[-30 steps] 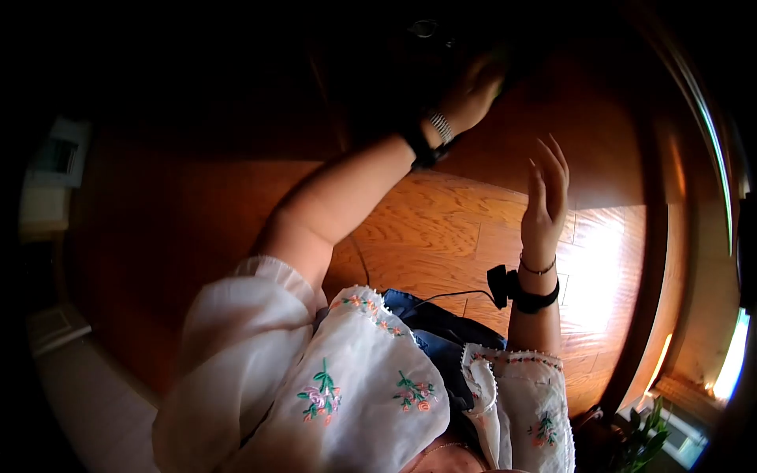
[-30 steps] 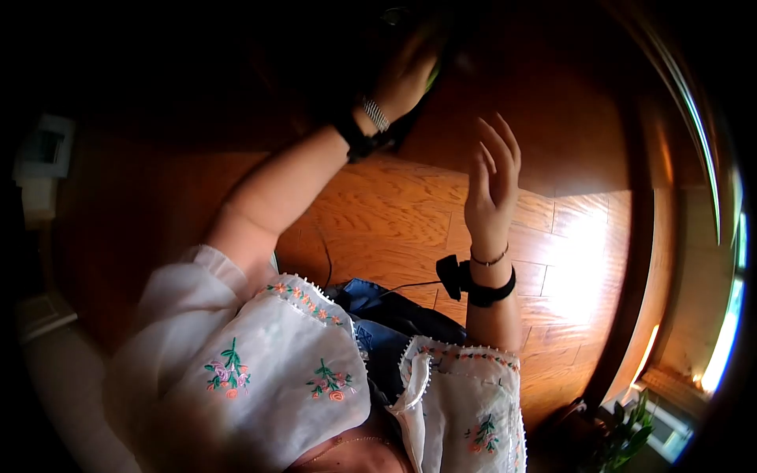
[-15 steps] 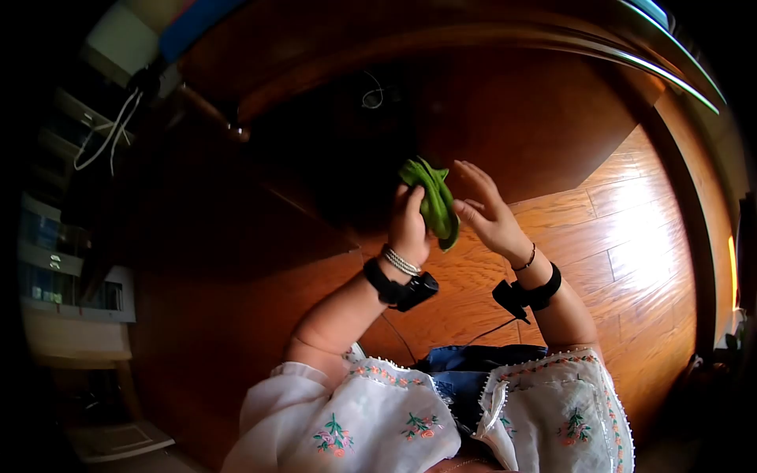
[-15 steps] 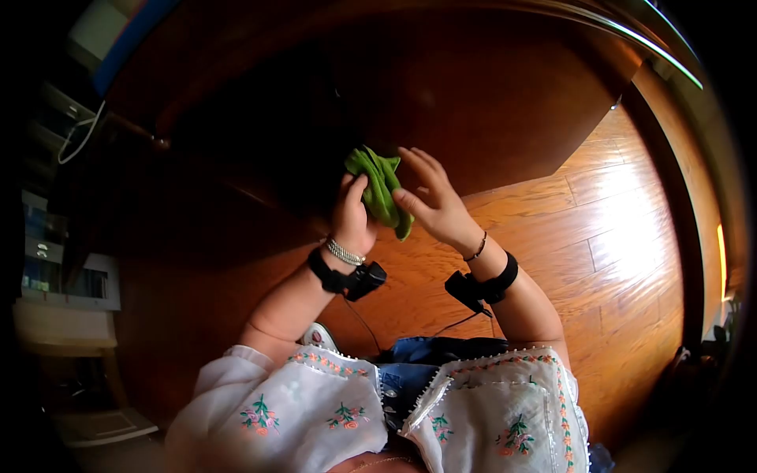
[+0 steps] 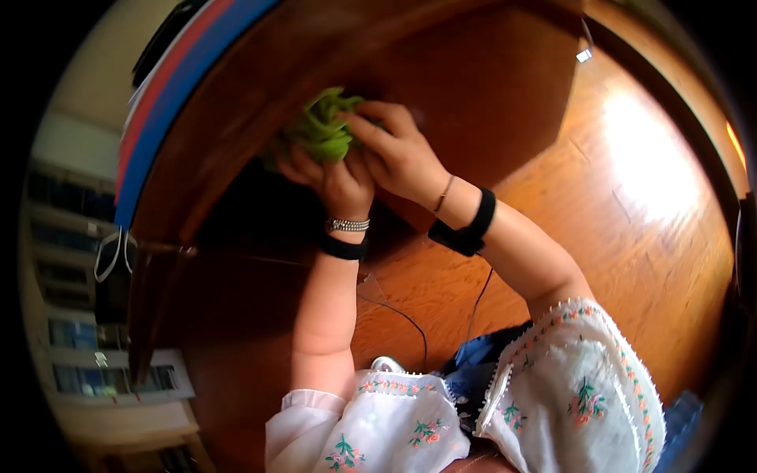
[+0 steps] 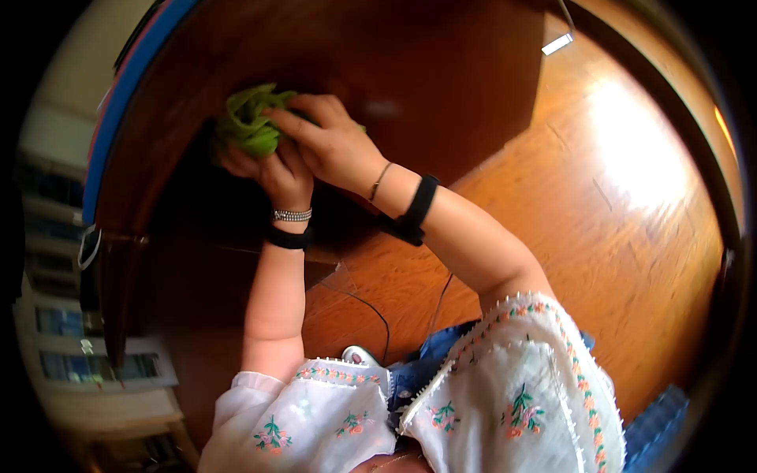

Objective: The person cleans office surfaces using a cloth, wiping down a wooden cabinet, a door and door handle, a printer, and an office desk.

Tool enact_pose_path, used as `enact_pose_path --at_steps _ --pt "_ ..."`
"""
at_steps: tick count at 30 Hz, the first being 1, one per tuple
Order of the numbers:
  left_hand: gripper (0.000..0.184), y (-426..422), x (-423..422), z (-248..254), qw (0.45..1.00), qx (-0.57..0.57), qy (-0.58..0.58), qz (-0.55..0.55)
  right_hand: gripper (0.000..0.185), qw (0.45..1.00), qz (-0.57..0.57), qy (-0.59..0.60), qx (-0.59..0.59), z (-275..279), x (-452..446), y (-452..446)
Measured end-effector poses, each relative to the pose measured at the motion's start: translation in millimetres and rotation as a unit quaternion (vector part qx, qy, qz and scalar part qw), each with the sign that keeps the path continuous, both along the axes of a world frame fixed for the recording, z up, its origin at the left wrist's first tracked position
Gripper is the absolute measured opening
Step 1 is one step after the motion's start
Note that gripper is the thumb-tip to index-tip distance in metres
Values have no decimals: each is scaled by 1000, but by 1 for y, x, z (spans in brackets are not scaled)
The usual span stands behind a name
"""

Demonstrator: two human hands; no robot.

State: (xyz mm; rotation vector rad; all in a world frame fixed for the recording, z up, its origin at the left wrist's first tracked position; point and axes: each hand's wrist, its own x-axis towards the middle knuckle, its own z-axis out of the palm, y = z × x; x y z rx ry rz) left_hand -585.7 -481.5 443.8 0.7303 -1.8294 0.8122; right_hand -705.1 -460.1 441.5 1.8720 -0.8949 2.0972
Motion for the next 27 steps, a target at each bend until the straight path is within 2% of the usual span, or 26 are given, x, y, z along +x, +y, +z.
enact_pose_path --at_steps 2,4,6,8,9,11,12,13,14,15,16,17,18,19,20,22,24,27 --pt "45 5 -3 -34 997 63 32 32 45 997 37 -17 63 -33 0 7" --pt "47 10 -2 -72 996 83 8 26 49 990 57 -19 124 -76 -1 10" --pt "54 17 3 -109 974 170 -99 113 47 981 80 -18 174 -117 -3 15" --pt "54 22 4 -153 976 172 -93 92 46 972 78 -35 220 -162 -1 16" --pt "54 27 5 -174 958 228 -135 114 45 961 82 -42 262 -183 -3 17" --pt "46 33 5 -202 953 209 -193 100 47 923 135 -106 344 -208 -11 24" --pt "43 32 4 -206 947 201 -235 82 48 900 167 -150 373 -212 -15 27" --pt "39 34 -3 -191 942 226 -235 76 51 909 158 -154 354 -203 -21 30" --pt "42 29 -13 -178 954 251 -158 49 52 932 129 -154 301 -192 -26 29" --pt "46 39 -45 -131 948 317 -15 -10 53 951 97 -154 251 -167 -35 30" --pt "46 33 -58 -106 967 255 18 -9 54 964 90 -190 162 -139 -42 25" --pt "48 24 -74 -87 971 200 111 -73 53 975 66 -189 96 -107 -56 21" --pt "49 -7 -60 -88 960 252 122 7 52 983 55 -173 42 -82 -68 17" --pt "48 -6 -85 -60 989 124 81 24 51 981 43 -189 -1 -61 -77 11" --pt "48 -9 -105 -46 989 129 76 23 48 980 16 -198 -8 -53 -86 2" --pt "36 -19 -134 -32 992 -17 -69 107 43 968 15 -248 39 -61 -97 -15" --pt "30 -24 -139 -57 989 14 -110 98 38 966 22 -254 51 -97 -107 -29" --pt "27 -26 -147 -114 980 44 -169 92 38 955 24 -266 127 -156 -113 -28"
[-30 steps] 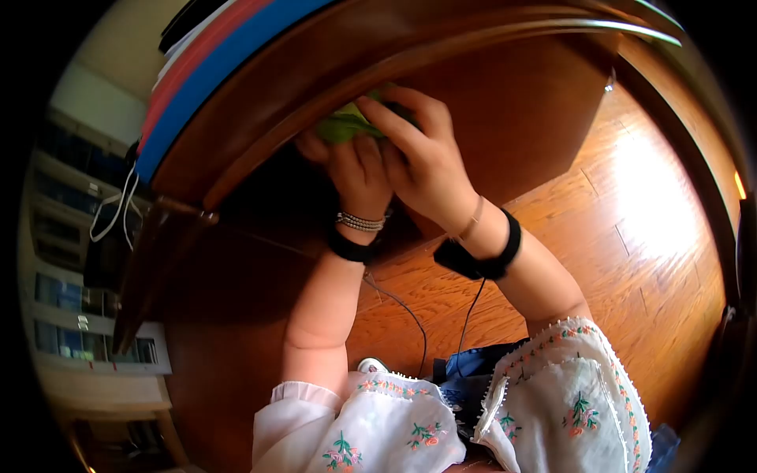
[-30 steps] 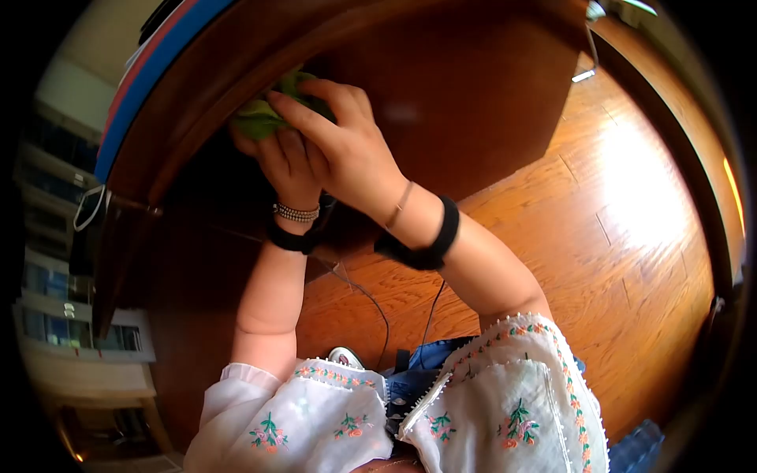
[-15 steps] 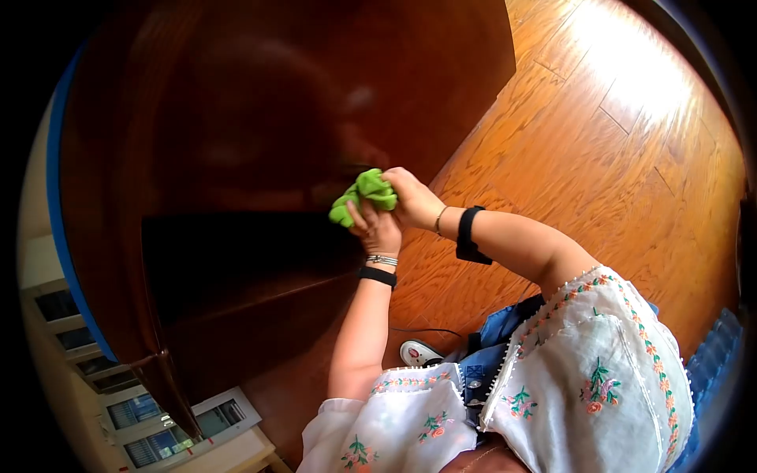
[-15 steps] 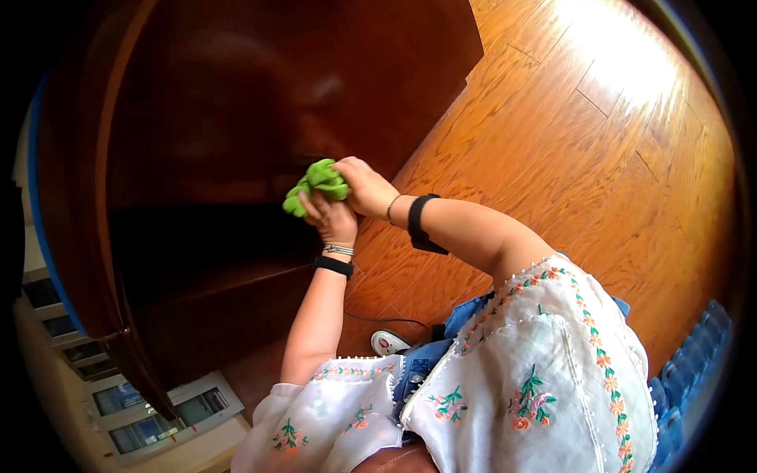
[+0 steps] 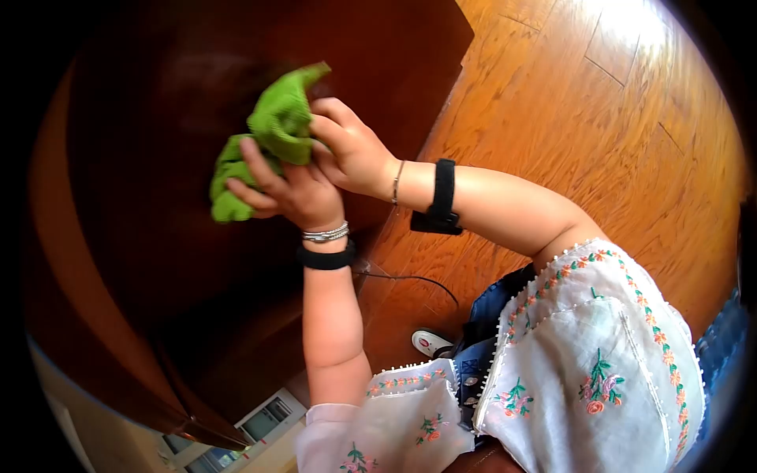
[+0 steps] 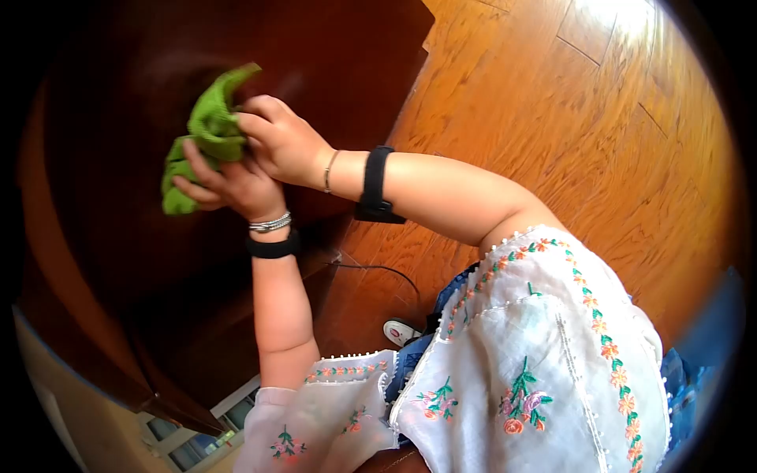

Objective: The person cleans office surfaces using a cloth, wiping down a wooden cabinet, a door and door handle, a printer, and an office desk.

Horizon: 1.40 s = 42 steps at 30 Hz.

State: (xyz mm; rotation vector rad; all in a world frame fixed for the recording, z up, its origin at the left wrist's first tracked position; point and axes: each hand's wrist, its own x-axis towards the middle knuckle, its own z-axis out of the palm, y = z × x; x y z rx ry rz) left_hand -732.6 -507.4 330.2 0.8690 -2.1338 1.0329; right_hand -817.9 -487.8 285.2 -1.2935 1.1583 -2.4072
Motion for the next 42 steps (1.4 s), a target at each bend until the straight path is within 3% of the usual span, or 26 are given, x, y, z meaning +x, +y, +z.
enact_pose_path --at_steps 3,4,6,7,9,11,15,17,19,20,21,23,25,28,29,30,31,32,33,35,36,37,38,39,41,42 --pt "26 3 -6 -67 993 67 -97 18 34 994 30 -18 102 -70 -12 10" --pt "29 8 -8 -90 982 116 -146 38 36 985 65 -85 137 -91 -12 14" --pt "34 9 -10 -133 941 178 -282 65 50 936 89 -120 320 -145 -13 18" --pt "37 6 -13 -148 908 190 -367 71 51 896 174 -150 380 -153 -24 22" --pt "40 8 -23 -161 900 124 -415 51 51 802 281 -332 409 -165 -28 25" --pt "41 1 -38 -157 891 110 -439 43 48 797 268 -366 399 -175 -30 17" --pt "42 -26 -105 -112 931 14 -362 -32 41 834 141 -494 200 -110 -83 2" --pt "42 -38 -153 -91 960 33 -264 -83 39 885 66 -427 175 -97 -130 -16" --pt "42 -47 -196 -83 972 53 -187 -135 41 897 88 -411 136 -103 -175 -33" --pt "46 -48 -206 -77 913 305 -120 -244 33 899 92 -420 87 -93 -193 -32" --pt "46 -57 -218 -98 960 141 -210 -123 26 898 99 -428 36 -88 -206 -33" --pt "47 -65 -219 -128 947 143 -265 -116 35 893 132 -411 131 -127 -207 -34" --pt "41 -63 -206 -163 946 44 -309 -83 42 855 160 -405 281 -149 -193 -20" --pt "43 -39 -165 -168 900 42 -433 -13 41 864 105 -350 348 -236 -135 -38" --pt "44 -33 -147 -171 886 64 -459 -3 43 861 116 -353 347 -236 -115 -31" --pt "44 -27 -114 -172 882 71 -467 10 38 816 158 -409 377 -200 -120 -18" --pt "45 -21 -82 -165 877 77 -474 22 38 890 14 -240 387 -213 -53 -15" --pt "45 -18 -67 -155 850 -57 -521 48 37 859 137 -302 391 -190 -62 0" --pt "46 -15 -53 -144 805 -190 -557 72 39 868 150 -288 376 -188 -37 2" --pt "45 3 -5 -131 851 152 -500 55 46 858 219 -271 377 -164 -2 19" --pt "45 6 13 -122 804 18 -589 80 53 815 283 -274 425 -154 11 26" --pt "45 10 28 -115 735 -119 -660 103 58 814 327 -288 384 -174 46 24" --pt "45 18 43 -114 788 30 -609 84 59 762 391 -292 424 -152 37 35" --pt "44 34 32 -87 812 163 -556 75 59 686 462 -388 407 -113 14 51" --pt "44 31 34 -97 811 173 -556 53 54 608 516 -460 390 -117 5 52" --pt "45 28 25 -109 808 176 -561 43 53 666 453 -435 403 -140 14 45"
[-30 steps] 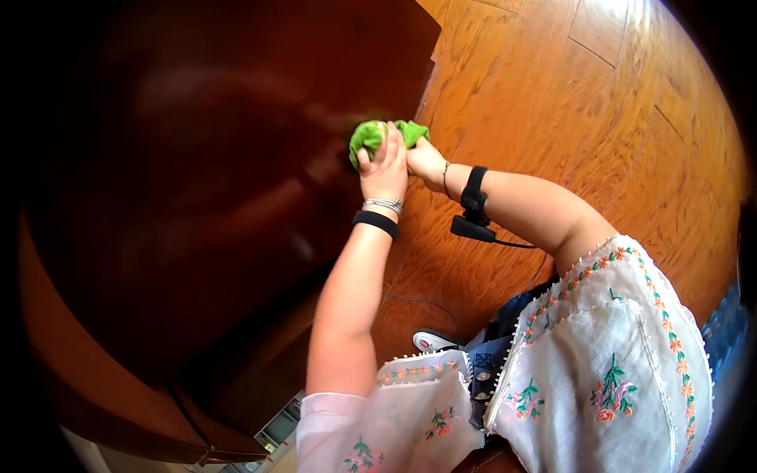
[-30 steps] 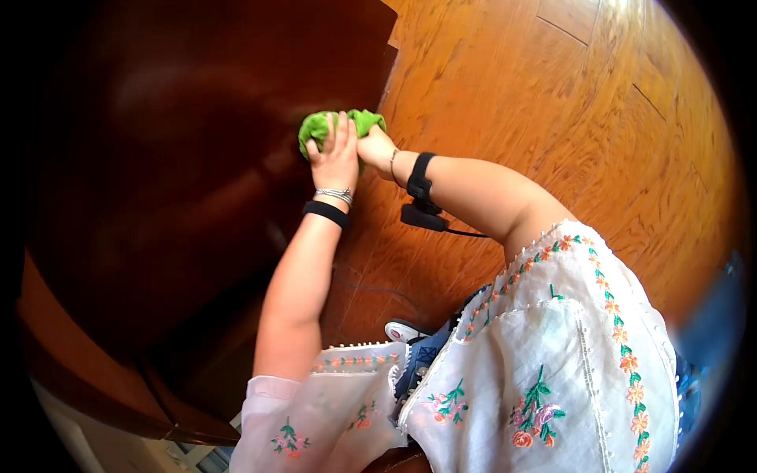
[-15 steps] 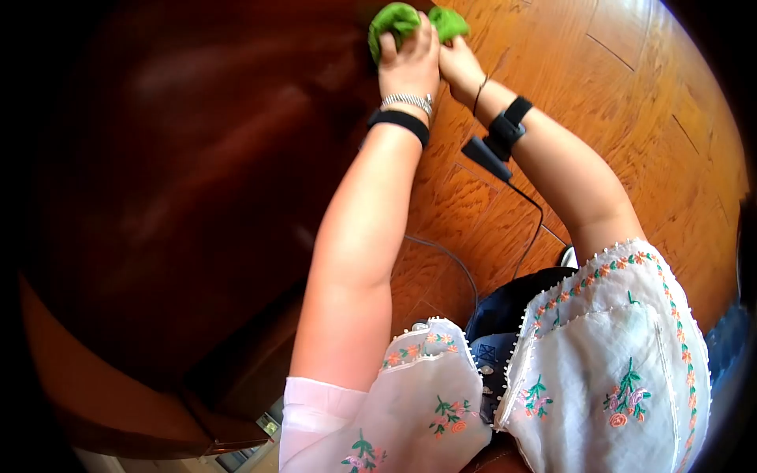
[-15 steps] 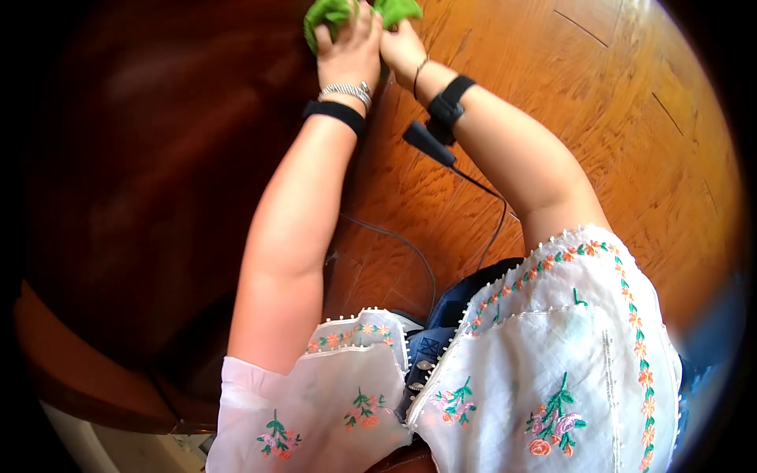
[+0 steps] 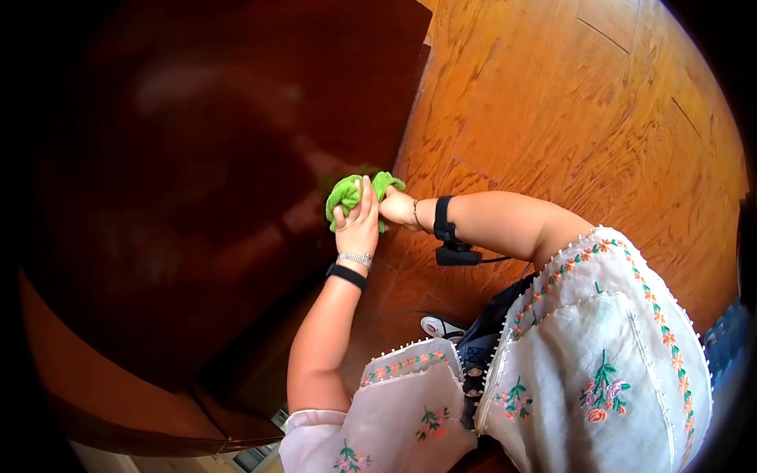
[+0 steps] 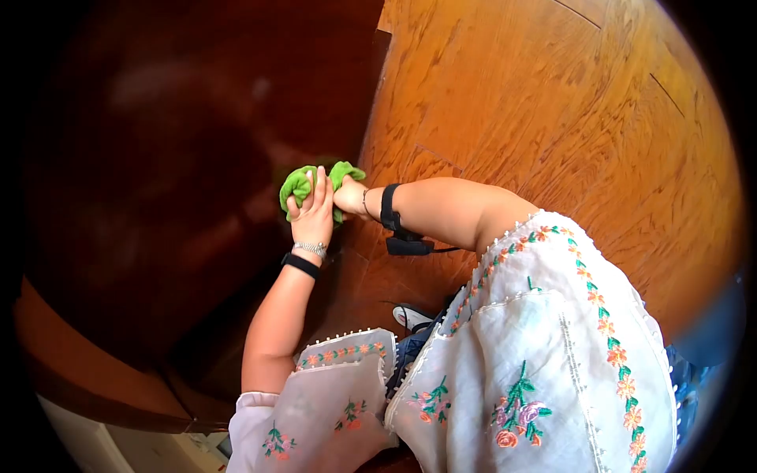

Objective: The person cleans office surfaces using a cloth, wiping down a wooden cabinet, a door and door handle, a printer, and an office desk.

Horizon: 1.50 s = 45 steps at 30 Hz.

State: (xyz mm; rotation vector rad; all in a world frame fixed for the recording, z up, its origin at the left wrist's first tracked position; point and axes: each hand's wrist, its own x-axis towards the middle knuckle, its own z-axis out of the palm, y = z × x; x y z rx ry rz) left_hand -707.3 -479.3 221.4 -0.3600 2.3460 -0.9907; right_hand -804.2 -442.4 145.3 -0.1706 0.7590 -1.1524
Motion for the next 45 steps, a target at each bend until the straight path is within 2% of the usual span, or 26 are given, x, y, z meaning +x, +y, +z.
enact_pose_path --at_steps 1,2,3,4,6,10,12,13,15,16,17,19,21,27,30,33,34,35,36,37,38,39,43,44,45 --pt "46 -3 -8 -15 1000 8 0 -7 51 996 -51 76 0 -35 15 -10" --pt "47 -11 -19 -33 999 20 26 -29 50 987 -145 67 -6 -70 23 -21" --pt "46 -20 -35 -48 996 47 69 -40 53 973 -215 53 63 -65 1 -20" --pt "45 -28 -54 -61 991 68 106 -46 57 963 -241 83 80 -77 -18 -26" --pt "44 -42 -95 -80 983 43 165 -66 64 951 -287 73 89 -83 -61 -40" --pt "50 -49 -170 -92 962 24 267 -49 50 909 -400 117 18 -81 -155 -61" --pt "53 -44 -184 -89 969 13 247 -17 43 917 -363 163 26 -58 -189 -66" --pt "54 -43 -190 -87 971 4 237 -10 32 923 -358 145 11 -56 -198 -72" --pt "53 -44 -187 -86 979 -47 198 -28 27 941 -282 181 -49 -62 -208 -81" --pt "53 -47 -182 -86 985 -79 145 -51 24 950 -226 215 -6 -62 -207 -83" --pt "52 -50 -180 -85 987 -111 91 -77 24 951 -230 206 -10 -60 -204 -85" --pt "49 -54 -174 -81 983 -131 65 -109 24 950 -275 144 -20 -46 -199 -86" --pt "44 -53 -163 -83 986 -110 27 -123 24 966 -219 136 9 -47 -191 -81" --pt "31 -49 -125 -81 987 -32 15 -157 21 966 -257 -8 -24 -71 -141 -74" --pt "30 -55 -103 -71 982 36 14 -182 25 951 -304 -37 25 -77 -109 -74" --pt "26 -50 -73 -60 980 57 26 -191 33 959 -268 -75 54 -61 -78 -67" --pt "24 -50 -69 -58 977 73 32 -197 32 963 -240 114 -49 -107 -55 -85" --pt "21 -55 -72 -65 973 90 35 -211 32 922 -205 298 -140 -162 -41 -106" --pt "23 -54 -65 -64 977 91 14 -190 29 982 -184 31 7 -90 -64 -76" --pt "25 -51 -58 -62 981 93 -9 -168 27 983 -176 -41 17 -88 -58 -76" --pt "25 -51 -49 -63 980 83 5 -181 28 985 -170 -34 10 -89 -49 -76" --pt "25 -45 -34 -62 984 101 -8 -147 28 987 -158 -30 5 -93 -31 -74" --pt "22 -40 -8 -62 986 114 49 -114 26 980 -125 154 -34 -107 5 -78" --pt "20 -41 -3 -60 984 138 76 -84 24 958 -145 223 -109 -127 25 -88" --pt "19 -39 0 -55 981 167 97 -28 23 992 -74 92 -36 -121 27 -89"
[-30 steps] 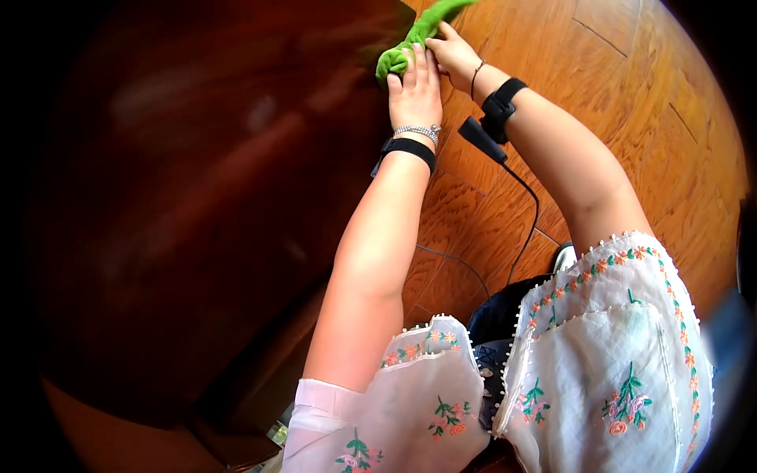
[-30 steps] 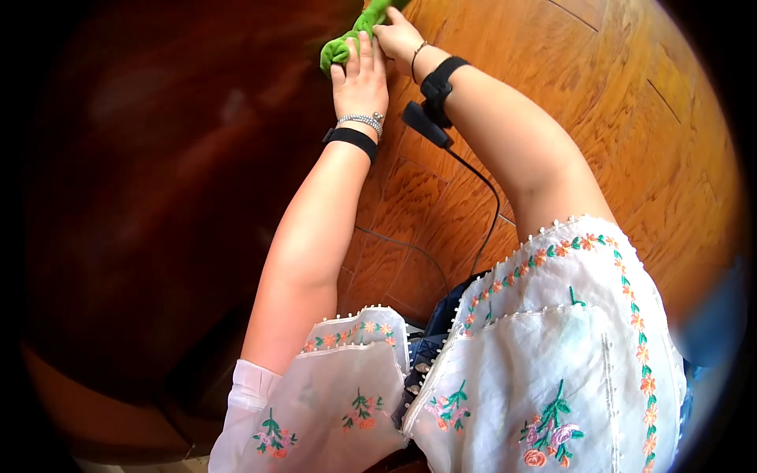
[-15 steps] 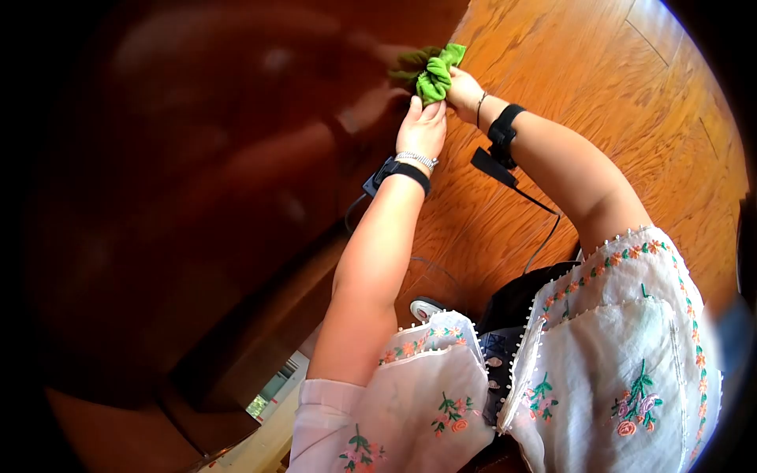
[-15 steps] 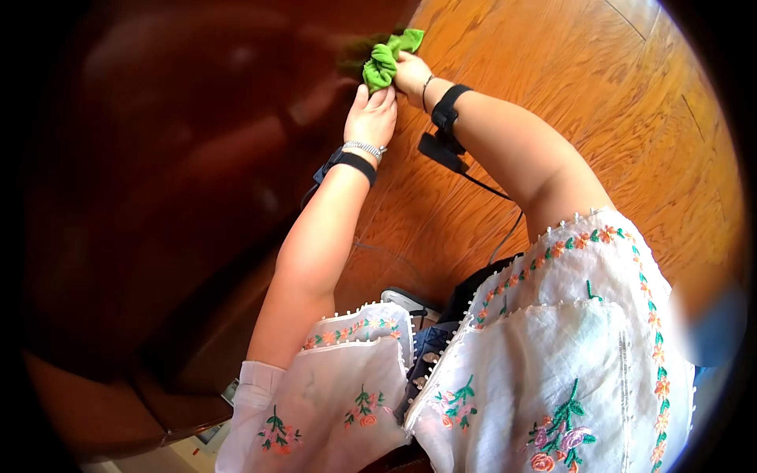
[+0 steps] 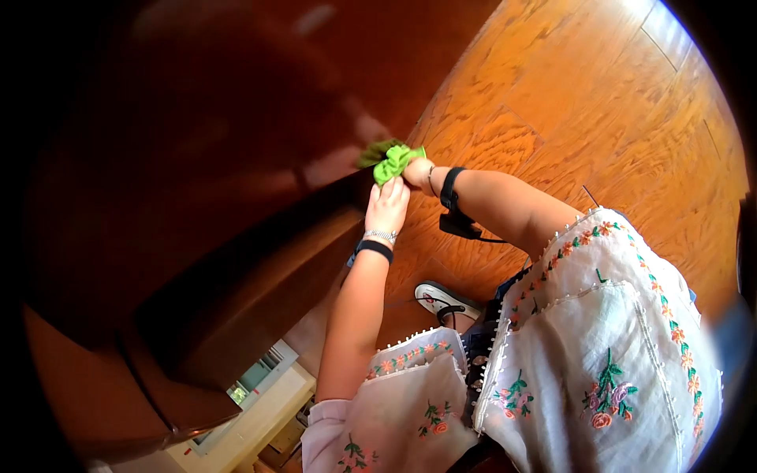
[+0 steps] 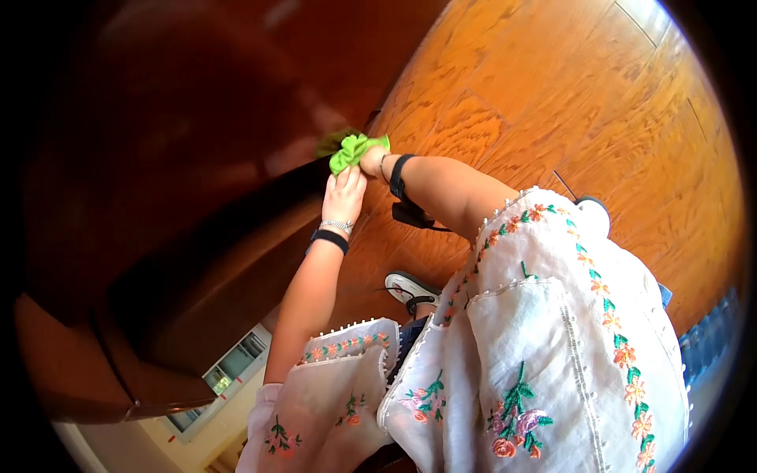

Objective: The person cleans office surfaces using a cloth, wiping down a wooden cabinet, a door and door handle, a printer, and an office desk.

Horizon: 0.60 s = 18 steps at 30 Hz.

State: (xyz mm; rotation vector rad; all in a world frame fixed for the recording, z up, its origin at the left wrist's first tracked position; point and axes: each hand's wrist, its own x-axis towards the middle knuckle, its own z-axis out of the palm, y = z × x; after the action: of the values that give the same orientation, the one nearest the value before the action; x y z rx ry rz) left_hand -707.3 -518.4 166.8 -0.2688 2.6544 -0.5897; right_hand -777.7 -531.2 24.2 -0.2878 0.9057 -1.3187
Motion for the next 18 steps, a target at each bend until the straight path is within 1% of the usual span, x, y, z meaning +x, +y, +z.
enact_pose_path --at_steps 1,2,3,4,6,7,8,10,11,12,14,15,16,17,18 --pt "21 6 8 4 997 24 31 60 24 996 78 -7 49 -1 4 7" --pt "22 9 12 9 990 45 65 117 25 984 152 -11 95 24 -13 20" --pt "27 10 21 13 973 98 107 178 28 986 136 43 81 31 -15 25" --pt "31 20 26 18 959 125 166 195 28 984 149 48 84 43 -25 39" --pt "34 34 35 35 928 152 285 185 31 980 188 61 -12 77 -51 61" --pt "36 41 35 46 914 165 317 194 32 979 190 55 -55 78 -61 65" --pt "34 66 60 44 885 170 343 266 33 965 248 39 -74 73 -51 76" --pt "29 63 67 47 854 204 357 318 32 967 256 12 7 74 -62 64" --pt "26 64 66 49 849 206 380 305 32 971 229 -63 -9 79 -59 65" --pt "26 62 58 57 845 200 392 306 26 969 237 -68 13 94 -59 66" --pt "28 63 49 81 814 213 457 289 26 951 275 -141 -7 125 -64 64" --pt "30 88 48 67 791 232 478 304 28 948 276 -158 -1 110 -64 88" --pt "30 91 48 68 790 209 494 297 29 944 277 -176 -3 108 -65 84" --pt "30 98 46 68 732 263 526 343 33 935 270 -220 -67 96 -59 83" --pt "31 107 47 70 671 311 557 378 36 916 286 -256 -117 117 -63 89"
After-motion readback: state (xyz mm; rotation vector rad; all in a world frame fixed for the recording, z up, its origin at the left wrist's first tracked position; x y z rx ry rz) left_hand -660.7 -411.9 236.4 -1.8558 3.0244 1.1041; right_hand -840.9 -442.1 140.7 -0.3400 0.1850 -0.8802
